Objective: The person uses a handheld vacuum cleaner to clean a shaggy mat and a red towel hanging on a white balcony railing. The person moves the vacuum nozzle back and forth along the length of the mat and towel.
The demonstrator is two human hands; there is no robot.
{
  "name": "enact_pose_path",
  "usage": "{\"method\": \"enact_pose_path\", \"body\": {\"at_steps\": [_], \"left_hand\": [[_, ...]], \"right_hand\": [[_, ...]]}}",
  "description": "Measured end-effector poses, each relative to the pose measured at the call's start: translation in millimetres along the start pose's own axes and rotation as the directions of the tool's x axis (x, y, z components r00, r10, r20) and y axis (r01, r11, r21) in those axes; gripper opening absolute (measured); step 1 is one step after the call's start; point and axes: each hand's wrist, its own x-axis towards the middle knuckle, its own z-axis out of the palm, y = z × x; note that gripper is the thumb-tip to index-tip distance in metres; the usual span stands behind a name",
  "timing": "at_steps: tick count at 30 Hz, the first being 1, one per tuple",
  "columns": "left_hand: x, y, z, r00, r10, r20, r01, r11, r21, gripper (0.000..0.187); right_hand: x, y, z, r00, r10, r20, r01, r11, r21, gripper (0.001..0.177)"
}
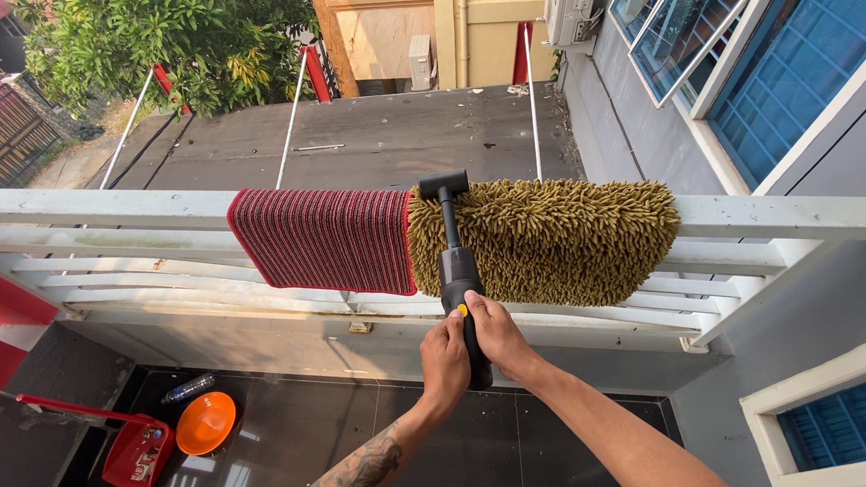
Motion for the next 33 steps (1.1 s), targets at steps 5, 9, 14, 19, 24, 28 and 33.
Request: {"method": "enact_pose_path", "body": {"at_steps": [5, 9, 14, 19, 24, 28, 33], "left_hand": [[-57, -8, -14, 0.999, -0.023, 0.026, 0.023, 1.000, -0.002, 0.051], [-62, -10, -20, 0.995, -0.083, 0.059, 0.081, 0.996, 0.049, 0.052], [-6, -9, -9, 0.999, 0.013, 0.049, -0.019, 0.992, 0.123, 0.053], [-2, -15, -10, 0.992, 0.098, 0.085, -0.106, 0.989, 0.099, 0.054], [-14, -6, -35, 0.948, -0.100, 0.303, 0.068, 0.991, 0.115, 0.049], [-10, 3, -46, 0.868, -0.161, 0.469, 0.080, 0.979, 0.188, 0.045], [8, -3, -50, 0.865, 0.076, 0.496, -0.234, 0.935, 0.266, 0.034]], "right_hand": [[-55, 14, 4, 0.999, 0.026, -0.039, -0.031, 0.992, -0.122, 0.046], [-58, 23, 5, 1.000, -0.004, 0.000, 0.004, 0.979, -0.203, 0.053], [-7, 10, 6, 0.996, -0.027, -0.087, 0.012, 0.985, -0.174, 0.050], [-5, -2, 14, 0.984, 0.010, -0.180, -0.068, 0.947, -0.315, 0.057], [-22, 12, 15, 0.972, -0.002, -0.234, -0.103, 0.896, -0.433, 0.056], [-26, 24, 11, 0.968, 0.004, -0.250, -0.073, 0.962, -0.264, 0.052], [-39, 13, -3, 0.924, 0.323, -0.205, -0.295, 0.942, 0.158, 0.037]]}}
